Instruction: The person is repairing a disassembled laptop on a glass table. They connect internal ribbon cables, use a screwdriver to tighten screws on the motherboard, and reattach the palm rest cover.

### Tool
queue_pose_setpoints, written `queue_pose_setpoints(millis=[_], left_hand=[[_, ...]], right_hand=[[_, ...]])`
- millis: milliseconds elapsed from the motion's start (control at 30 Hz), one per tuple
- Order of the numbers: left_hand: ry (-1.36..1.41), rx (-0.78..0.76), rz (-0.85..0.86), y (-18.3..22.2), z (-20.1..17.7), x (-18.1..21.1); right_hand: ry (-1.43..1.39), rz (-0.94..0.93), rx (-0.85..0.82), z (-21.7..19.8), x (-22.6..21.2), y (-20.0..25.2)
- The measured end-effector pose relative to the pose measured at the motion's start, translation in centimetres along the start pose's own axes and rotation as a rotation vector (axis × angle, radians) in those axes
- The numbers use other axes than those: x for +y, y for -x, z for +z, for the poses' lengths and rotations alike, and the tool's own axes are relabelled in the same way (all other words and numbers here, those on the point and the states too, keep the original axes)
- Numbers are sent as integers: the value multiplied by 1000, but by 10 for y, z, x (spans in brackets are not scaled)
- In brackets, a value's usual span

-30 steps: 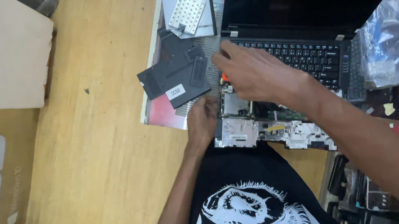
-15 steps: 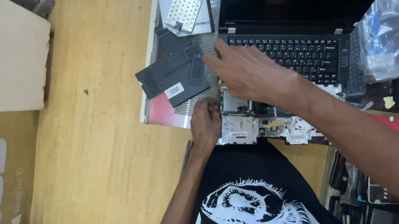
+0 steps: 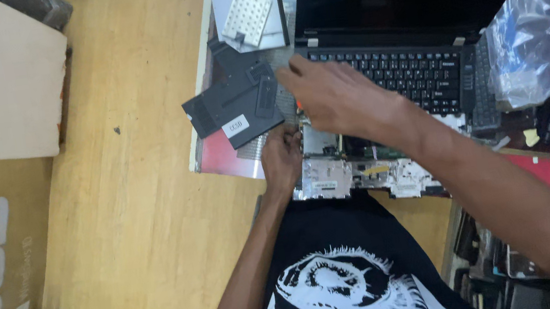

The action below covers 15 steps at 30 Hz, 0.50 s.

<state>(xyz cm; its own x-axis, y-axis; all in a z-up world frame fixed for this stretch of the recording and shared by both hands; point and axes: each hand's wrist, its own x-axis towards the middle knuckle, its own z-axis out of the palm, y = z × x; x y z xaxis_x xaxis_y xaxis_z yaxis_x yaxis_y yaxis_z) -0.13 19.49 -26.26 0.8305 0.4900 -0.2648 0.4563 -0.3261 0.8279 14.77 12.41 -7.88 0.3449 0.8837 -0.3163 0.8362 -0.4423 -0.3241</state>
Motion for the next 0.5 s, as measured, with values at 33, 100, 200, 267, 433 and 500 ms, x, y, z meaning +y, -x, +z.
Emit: queue_pose_setpoints(millis=[33,100,200,267,433,500], left_hand=[[0,-4,2,1,2,-2],[3,12,-19,0,4,-5],[22,7,-50,0,3,0],[14,5,-56,3,2,2],[9,0,-66,3,5,2],[17,2,-81,4,8,-1]], right_hand=[[-1,4,0,5,2,0],[254,20,138,13,6,-3],[46,25,-2,-6,5,0],[54,7,18,8,12,-4],[194,-9,107,13,15,-8],[64,0,20,14,16,-8]])
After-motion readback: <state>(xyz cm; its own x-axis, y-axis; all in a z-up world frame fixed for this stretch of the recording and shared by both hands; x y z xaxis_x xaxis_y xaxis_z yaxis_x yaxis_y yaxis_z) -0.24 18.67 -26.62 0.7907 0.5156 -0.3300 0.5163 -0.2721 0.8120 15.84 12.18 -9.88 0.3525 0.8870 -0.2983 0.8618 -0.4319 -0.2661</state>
